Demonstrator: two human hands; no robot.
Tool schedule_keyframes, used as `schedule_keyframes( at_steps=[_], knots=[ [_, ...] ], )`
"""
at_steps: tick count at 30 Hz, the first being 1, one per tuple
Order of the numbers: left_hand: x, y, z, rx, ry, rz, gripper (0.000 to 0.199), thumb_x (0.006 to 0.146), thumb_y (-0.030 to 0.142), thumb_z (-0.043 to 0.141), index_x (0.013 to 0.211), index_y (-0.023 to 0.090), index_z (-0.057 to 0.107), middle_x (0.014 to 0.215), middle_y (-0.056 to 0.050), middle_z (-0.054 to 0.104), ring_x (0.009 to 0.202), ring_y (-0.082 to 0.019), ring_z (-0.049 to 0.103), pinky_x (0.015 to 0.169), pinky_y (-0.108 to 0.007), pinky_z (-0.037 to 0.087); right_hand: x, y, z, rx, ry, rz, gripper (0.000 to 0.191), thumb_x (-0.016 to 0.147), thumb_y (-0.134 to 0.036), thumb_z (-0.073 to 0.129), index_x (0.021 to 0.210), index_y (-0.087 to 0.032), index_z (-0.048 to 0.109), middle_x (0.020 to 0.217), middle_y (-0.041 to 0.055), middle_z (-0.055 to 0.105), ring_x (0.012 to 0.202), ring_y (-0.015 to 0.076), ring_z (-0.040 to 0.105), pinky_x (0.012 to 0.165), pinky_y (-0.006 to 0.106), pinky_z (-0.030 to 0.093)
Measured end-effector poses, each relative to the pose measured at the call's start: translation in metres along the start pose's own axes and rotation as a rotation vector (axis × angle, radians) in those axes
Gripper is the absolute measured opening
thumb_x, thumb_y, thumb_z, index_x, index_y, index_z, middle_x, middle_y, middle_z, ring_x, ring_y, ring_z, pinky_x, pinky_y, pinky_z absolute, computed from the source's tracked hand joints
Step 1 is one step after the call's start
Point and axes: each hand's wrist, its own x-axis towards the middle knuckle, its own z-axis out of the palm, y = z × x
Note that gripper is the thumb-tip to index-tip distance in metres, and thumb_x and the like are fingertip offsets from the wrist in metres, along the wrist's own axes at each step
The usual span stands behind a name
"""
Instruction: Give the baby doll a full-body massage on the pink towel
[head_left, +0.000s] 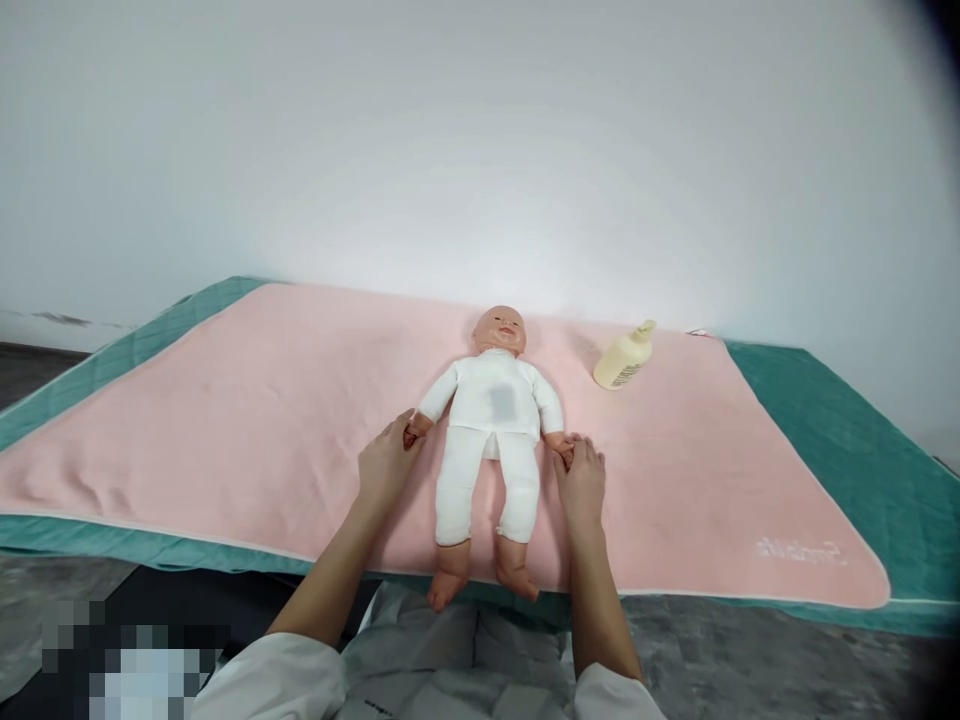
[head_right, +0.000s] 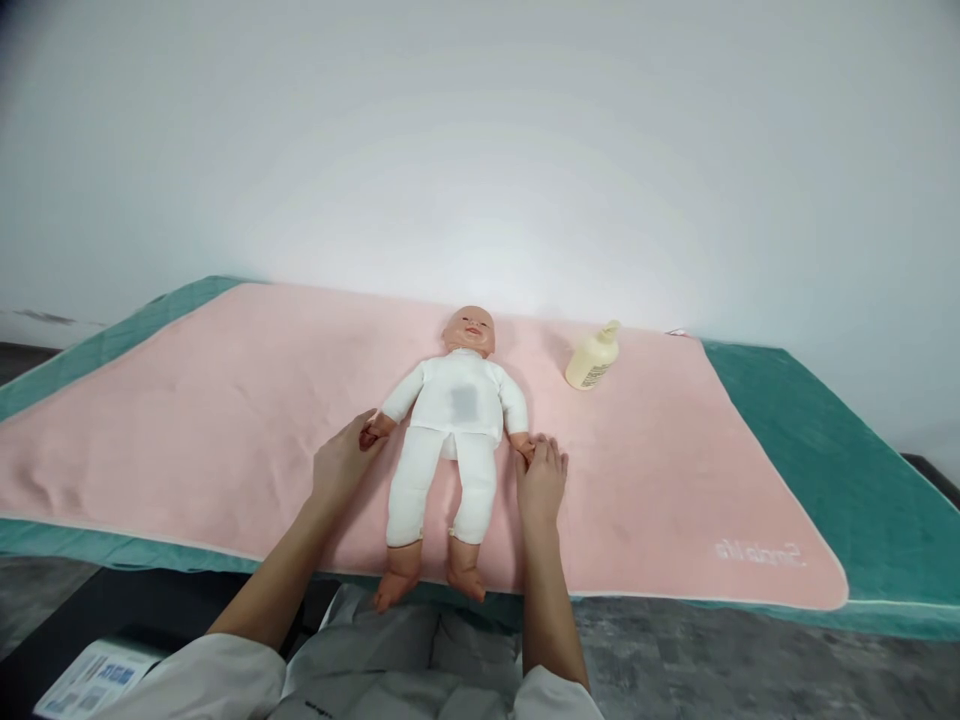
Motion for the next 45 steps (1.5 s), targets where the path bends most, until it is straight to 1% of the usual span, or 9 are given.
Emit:
schedule_keyframes(
  at_steps=[5,10,14,18,25,31,35,39,45],
  knots=[
    [0.001,-0.003,0.004,-0.272,0.091,-0.037,0.055,0.081,0.037,0.060,0.133,0.027,0.044,0.112,-0.007,0.069,0.101,-0.025,0.066,0.080,-0.035,0.052,-0.001,-0.004,-0.010,0.017,-0.022,0.041,0.033,0.090,-0.032,0.038,0.108,-0.015,0.060,0.108,0.0161,0.068,0.101,0.0303,0.061,0.096,0.047,0.039],
    [0.016,-0.012,0.000,-0.571,0.214,-0.100,0.060,0.072,0.035,0.069,0.127,0.027,0.045,0.102,-0.006,0.067,0.089,-0.020,0.068,0.076,-0.032,0.056,0.013,-0.006,-0.029,0.117,-0.073,0.178,0.039,0.089,-0.041,0.041,0.117,-0.020,0.059,0.098,0.0102,0.071,0.083,0.0271,0.065,0.074,0.037,0.046],
    [0.034,-0.009,-0.012,-0.660,0.368,-0.130,0.060,0.071,0.038,0.072,0.123,0.023,0.046,0.096,-0.006,0.065,0.081,-0.017,0.069,0.072,-0.030,0.057,0.042,-0.005,-0.045,0.163,-0.027,0.233,0.046,0.085,-0.040,0.050,0.127,-0.023,0.054,0.105,0.0106,0.071,0.084,0.0264,0.068,0.073,0.035,0.048],
    [0.052,0.009,-0.020,-0.645,0.490,-0.109,0.056,0.078,0.039,0.067,0.127,0.024,0.045,0.105,-0.008,0.066,0.088,-0.017,0.069,0.080,-0.031,0.057,0.080,-0.012,-0.053,0.190,0.096,0.190,0.047,0.085,-0.042,0.051,0.128,-0.023,0.052,0.105,0.0113,0.071,0.082,0.0255,0.069,0.076,0.038,0.049],
    [0.106,0.041,-0.025,-0.651,0.579,0.029,0.057,0.080,0.034,0.066,0.130,0.022,0.042,0.111,-0.010,0.069,0.097,-0.018,0.068,0.088,-0.031,0.053,0.142,-0.033,-0.032,0.430,0.226,0.075,0.049,0.084,-0.046,0.055,0.125,-0.020,0.053,0.110,0.0119,0.071,0.081,0.0213,0.069,0.083,0.039,0.052],
    [0.156,0.062,-0.005,-0.581,0.471,0.073,0.037,0.086,0.033,0.060,0.120,0.021,0.055,0.122,-0.008,0.066,0.101,-0.019,0.068,0.089,-0.029,0.051,0.171,-0.037,0.008,0.569,0.185,-0.076,0.049,0.085,-0.038,0.052,0.129,-0.017,0.050,0.128,0.0136,0.062,0.105,0.0221,0.065,0.093,0.040,0.052],
    [0.173,0.068,0.018,-0.436,0.278,0.163,0.071,0.085,0.028,0.061,0.148,0.020,0.031,0.137,-0.011,0.057,0.119,-0.025,0.059,0.097,-0.034,0.046,0.178,-0.031,0.037,0.583,0.074,-0.192,0.053,0.090,-0.039,0.046,0.140,-0.022,0.041,0.139,0.0090,0.055,0.124,0.0200,0.056,0.103,0.039,0.047],
    [0.178,0.071,0.037,-0.307,0.160,0.185,0.070,0.091,0.025,0.048,0.154,0.017,0.016,0.149,-0.012,0.044,0.125,-0.025,0.054,0.099,-0.034,0.044,0.181,-0.017,0.061,0.602,-0.035,-0.174,0.059,0.091,-0.043,0.042,0.145,-0.021,0.034,0.147,0.0085,0.047,0.133,0.0204,0.048,0.112,0.043,0.039],
    [0.187,0.067,0.052,-0.161,0.014,0.148,0.056,0.094,0.028,0.043,0.148,0.014,0.034,0.131,-0.016,0.061,0.115,-0.029,0.060,0.090,-0.035,0.046,0.188,-0.002,0.079,0.667,-0.139,-0.118,0.060,0.090,-0.046,0.045,0.144,-0.021,0.039,0.147,0.0064,0.047,0.136,0.0207,0.045,0.114,0.043,0.036]
  ],
)
